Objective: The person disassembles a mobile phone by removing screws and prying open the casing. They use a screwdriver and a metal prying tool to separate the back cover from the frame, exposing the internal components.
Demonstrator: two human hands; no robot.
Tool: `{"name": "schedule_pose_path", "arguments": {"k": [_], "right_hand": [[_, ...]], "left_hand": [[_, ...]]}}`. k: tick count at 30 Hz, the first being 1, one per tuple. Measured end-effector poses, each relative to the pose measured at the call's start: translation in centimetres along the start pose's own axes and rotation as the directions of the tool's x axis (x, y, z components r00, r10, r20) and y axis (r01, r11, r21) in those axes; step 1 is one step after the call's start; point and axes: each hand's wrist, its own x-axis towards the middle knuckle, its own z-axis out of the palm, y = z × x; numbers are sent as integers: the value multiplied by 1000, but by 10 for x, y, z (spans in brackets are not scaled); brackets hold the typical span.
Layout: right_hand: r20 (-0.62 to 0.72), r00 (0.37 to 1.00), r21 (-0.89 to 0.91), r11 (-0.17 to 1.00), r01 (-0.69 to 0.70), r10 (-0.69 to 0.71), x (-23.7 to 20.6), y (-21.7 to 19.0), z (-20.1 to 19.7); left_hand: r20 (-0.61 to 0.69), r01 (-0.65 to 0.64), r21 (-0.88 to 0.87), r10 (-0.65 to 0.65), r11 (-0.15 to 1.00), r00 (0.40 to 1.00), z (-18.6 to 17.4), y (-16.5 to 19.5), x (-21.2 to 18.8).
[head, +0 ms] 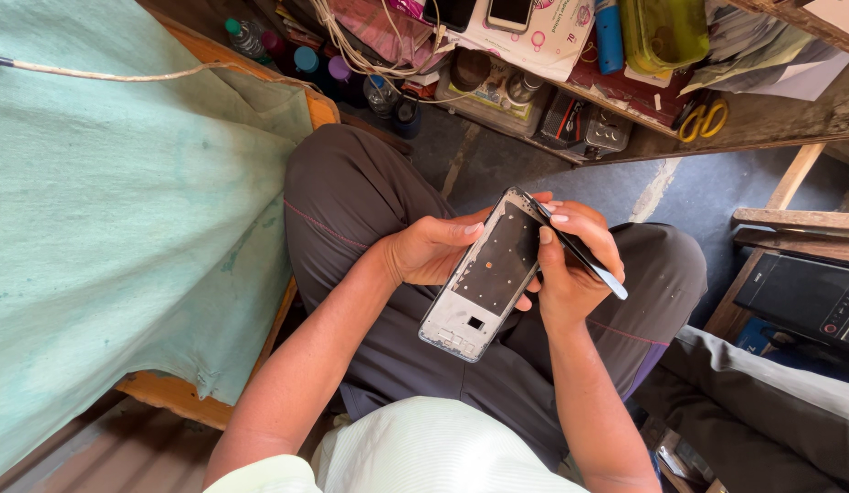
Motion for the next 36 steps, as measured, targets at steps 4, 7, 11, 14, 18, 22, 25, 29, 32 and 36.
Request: {"name": "schedule_pose_path", "arguments": {"k": [4, 7, 11, 14, 18, 22, 25, 29, 32, 36], "right_hand": [[-8, 1000, 5, 1000, -16, 16, -1, 2, 1], [-1, 1000, 21, 1000, -19, 19, -2, 3, 0], [-18, 1000, -8, 1000, 25, -25, -3, 5, 0], [-45, 996, 32, 997, 76, -74, -4, 6, 1], [-51, 993, 32, 993, 112, -110, -4, 6, 0], [-19, 986, -18, 986, 166, -167, -3, 6, 0], [-29, 990, -22, 990, 138, -138, -2, 5, 1], [-2, 987, -63, 985, 161, -162, 1, 3, 3], [3, 989, -59, 987, 151, -151, 1, 2, 6], [-4, 993, -44, 992, 121, -121, 1, 2, 8]], "left_hand": [[5, -5, -1, 5, 1000, 1000, -2, -1, 0], [-3, -4, -3, 4, 1000, 1000, -3, -1, -4], [1, 45, 45, -45, 998, 999, -4, -1, -6], [23, 25, 61, -26, 998, 999, -3, 1, -7], [-22, 8, 60, -7, 998, 1000, -1, 0, -6], [-14, 5, 48, -5, 999, 1000, 0, 0, -6], [52, -7, 61, 4, 998, 999, 1, 0, -5], [11, -5, 16, 5, 1000, 1000, 1, 0, -4], [8, 2, 52, -2, 999, 1000, 0, 2, -7], [-32, -4, 63, 6, 998, 999, 0, 2, -9]]}}
